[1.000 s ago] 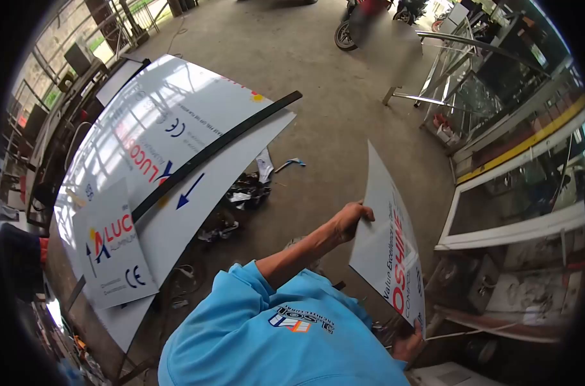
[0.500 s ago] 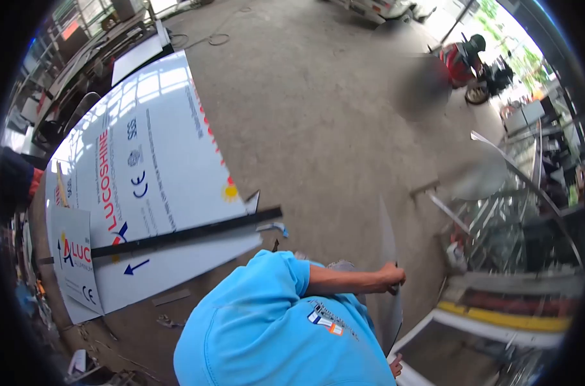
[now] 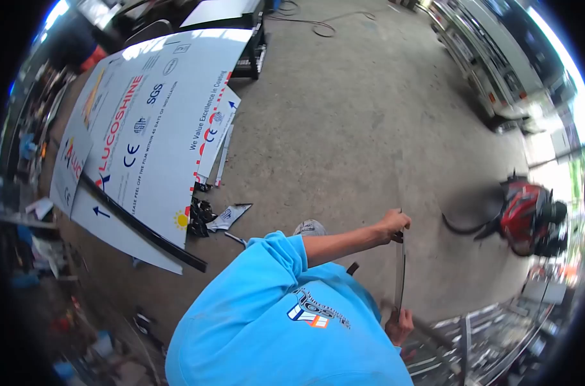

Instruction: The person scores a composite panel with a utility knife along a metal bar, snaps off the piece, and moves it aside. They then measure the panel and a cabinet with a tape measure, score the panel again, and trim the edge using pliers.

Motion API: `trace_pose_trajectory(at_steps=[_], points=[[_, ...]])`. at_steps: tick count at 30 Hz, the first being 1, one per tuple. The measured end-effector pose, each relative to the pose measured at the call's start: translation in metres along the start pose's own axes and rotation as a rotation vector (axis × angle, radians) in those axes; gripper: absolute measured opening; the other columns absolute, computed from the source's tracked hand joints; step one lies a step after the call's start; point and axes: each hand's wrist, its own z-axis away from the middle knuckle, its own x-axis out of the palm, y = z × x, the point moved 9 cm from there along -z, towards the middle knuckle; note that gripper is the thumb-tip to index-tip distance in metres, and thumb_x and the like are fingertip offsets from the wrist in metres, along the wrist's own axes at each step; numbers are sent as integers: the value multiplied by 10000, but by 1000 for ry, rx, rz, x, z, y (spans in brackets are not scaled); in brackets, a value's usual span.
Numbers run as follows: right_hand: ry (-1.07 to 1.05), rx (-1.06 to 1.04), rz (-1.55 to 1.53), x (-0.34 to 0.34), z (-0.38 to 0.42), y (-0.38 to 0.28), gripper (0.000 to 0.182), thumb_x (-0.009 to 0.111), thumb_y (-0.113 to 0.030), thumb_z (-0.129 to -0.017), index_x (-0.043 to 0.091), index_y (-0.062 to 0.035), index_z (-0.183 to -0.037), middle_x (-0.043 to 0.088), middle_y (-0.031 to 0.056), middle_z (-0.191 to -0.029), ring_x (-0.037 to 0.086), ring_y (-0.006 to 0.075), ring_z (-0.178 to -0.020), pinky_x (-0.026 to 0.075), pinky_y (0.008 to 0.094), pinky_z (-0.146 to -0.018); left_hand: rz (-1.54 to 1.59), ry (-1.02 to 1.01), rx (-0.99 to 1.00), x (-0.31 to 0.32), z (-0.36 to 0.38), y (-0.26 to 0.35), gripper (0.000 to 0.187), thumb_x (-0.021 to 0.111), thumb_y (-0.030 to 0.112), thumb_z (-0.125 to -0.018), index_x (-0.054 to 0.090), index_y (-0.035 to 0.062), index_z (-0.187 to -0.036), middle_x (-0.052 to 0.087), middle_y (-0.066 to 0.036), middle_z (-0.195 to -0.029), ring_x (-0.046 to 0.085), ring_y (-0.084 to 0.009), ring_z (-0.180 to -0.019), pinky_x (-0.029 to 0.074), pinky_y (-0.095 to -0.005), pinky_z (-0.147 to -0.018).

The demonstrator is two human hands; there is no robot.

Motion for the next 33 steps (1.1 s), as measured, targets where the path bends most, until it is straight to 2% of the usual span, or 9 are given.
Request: trace_pose_trajectory(at_steps=[14, 19, 22, 25, 26, 27, 30, 32, 33], points=[[-154, -757, -377, 34, -614, -188, 397, 598, 70, -652, 615, -59, -1027, 601, 156, -954, 590, 328, -810, 480, 395, -672, 375, 392, 415, -278, -194, 408, 150, 615, 139, -674, 557, 42, -773, 551, -60, -685, 592, -187, -593, 535, -323, -545], [-278, -836, -453, 88, -797, -278, 376, 569, 26, -694, 607, -66, -1056, 608, 189, -850, 587, 353, -803, 469, 407, -673, 405, 583, 641, -361, -205, 570, 472, 556, 399, -826, 525, 10, -1091, 587, -129, -987, 618, -253, -808, 531, -372, -743], [-404, -953, -639, 157, -913, -368, 363, 552, -33, -682, 617, -94, -1034, 613, 193, -828, 593, 365, -755, 478, 410, -652, 428, 658, 839, -396, -195, 622, 512, 510, 364, -866, 459, -2, -1221, 562, -147, -1124, 621, -249, -895, 520, -349, -752], [-623, -949, -610, 226, -982, -489, 293, 513, -49, -654, 627, -19, -923, 590, 197, -724, 585, 239, -636, 465, 325, -618, 291, 918, 747, -450, -201, 577, 452, 510, 263, -877, 464, 1, -1242, 593, -129, -1078, 630, -222, -858, 509, -313, -702], [-703, -886, -679, 247, -999, -527, 336, 520, -91, -631, 633, -47, -945, 602, 223, -788, 591, 379, -738, 469, 415, -663, 246, 1098, 602, -474, -205, 533, 413, 562, 217, -825, 543, 5, -1179, 634, -127, -976, 625, -187, -776, 495, -289, -641], [-702, -949, -580, 271, -1012, -568, 327, 517, -89, -620, 645, -44, -917, 605, 231, -796, 591, 383, -750, 469, 428, -678, 97, 1281, 431, -499, -208, 477, 415, 580, 187, -791, 557, 16, -1168, 650, -123, -887, 612, -160, -731, 485, -284, -616], [-734, -1098, -487, 316, -1030, -680, 323, 510, -84, -616, 657, -47, -902, 606, 235, -806, 586, 395, -772, 473, 427, -704, 664, 1560, 244, -475, -198, 278, 361, 595, 210, -777, 602, 1, -1072, 643, -136, -808, 608, -211, -698, 481, -343, -614], [-804, -1102, -396, 341, -1029, -745, 311, 511, -86, -627, 662, -46, -896, 607, 242, -817, 583, 407, -801, 474, 424, -740, 546, 2003, -286, -420, -207, 98, 306, 578, 261, -783, 614, 0, -939, 625, -230, -854, 602, -382, -775, 473, -450, -679], [-812, -1148, -370, 354, -1026, -774, 311, 511, -86, -627, 662, -46, -896, 607, 242, -817, 583, 407, -801, 474, 424, -740, 681, 1989, -589, -355, -205, 92, 251, 554, 229, -789, 612, -7, -848, 630, -209, -897, 596, -378, -846, 466, -453, -715]])
